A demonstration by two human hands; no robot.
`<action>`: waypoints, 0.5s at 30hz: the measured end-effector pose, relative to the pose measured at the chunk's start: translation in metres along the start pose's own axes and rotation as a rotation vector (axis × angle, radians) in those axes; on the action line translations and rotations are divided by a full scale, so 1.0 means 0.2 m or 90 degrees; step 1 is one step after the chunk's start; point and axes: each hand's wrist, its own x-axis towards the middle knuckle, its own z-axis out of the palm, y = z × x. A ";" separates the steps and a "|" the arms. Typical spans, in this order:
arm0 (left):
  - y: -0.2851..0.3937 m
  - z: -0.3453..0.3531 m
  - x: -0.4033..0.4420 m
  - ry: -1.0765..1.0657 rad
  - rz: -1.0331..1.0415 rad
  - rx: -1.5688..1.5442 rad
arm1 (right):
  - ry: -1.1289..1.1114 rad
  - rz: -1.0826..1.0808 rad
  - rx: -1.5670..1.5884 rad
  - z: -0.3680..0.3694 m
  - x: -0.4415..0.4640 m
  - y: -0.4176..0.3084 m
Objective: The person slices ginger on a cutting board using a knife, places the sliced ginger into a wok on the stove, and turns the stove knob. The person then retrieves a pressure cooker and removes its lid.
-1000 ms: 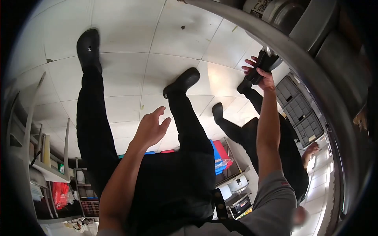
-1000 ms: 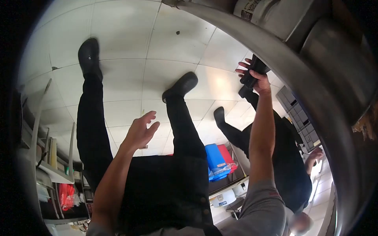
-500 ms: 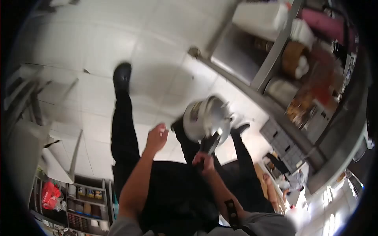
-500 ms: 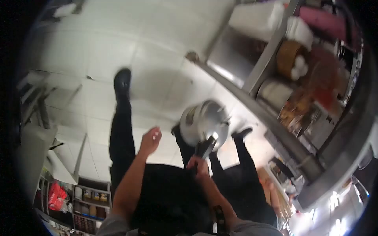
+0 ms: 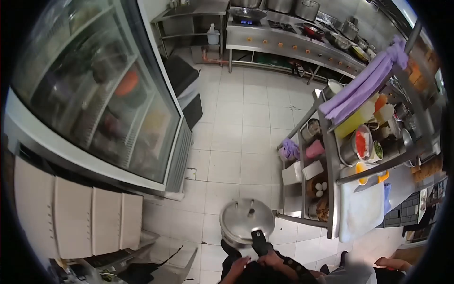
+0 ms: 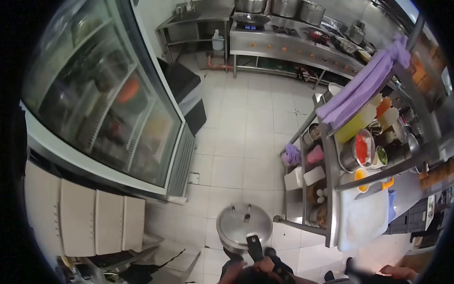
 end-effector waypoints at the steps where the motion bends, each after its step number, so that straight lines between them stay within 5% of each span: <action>1: 0.32 -0.09 0.09 -0.048 -0.080 -0.144 | -0.013 -0.046 0.064 -0.02 -0.07 -0.17; 4: 1.19 -0.36 0.42 -0.279 -0.266 -0.387 | -0.063 -0.089 0.097 -0.18 -0.28 -0.74; 6: 1.30 -0.43 0.69 -0.389 -0.209 -0.548 | -0.092 -0.213 0.177 -0.31 -0.22 -0.96; 10: 1.84 -0.55 1.22 -0.409 -0.106 -0.720 | -0.183 -0.361 0.273 -0.64 -0.11 -1.64; 13: 2.23 -0.67 1.61 -0.249 -0.076 -0.629 | -0.082 -0.437 0.071 -0.94 0.01 -2.18; 15: 2.51 -0.76 1.79 -0.230 -0.109 -0.607 | -0.246 -0.458 0.199 -1.09 0.08 -2.46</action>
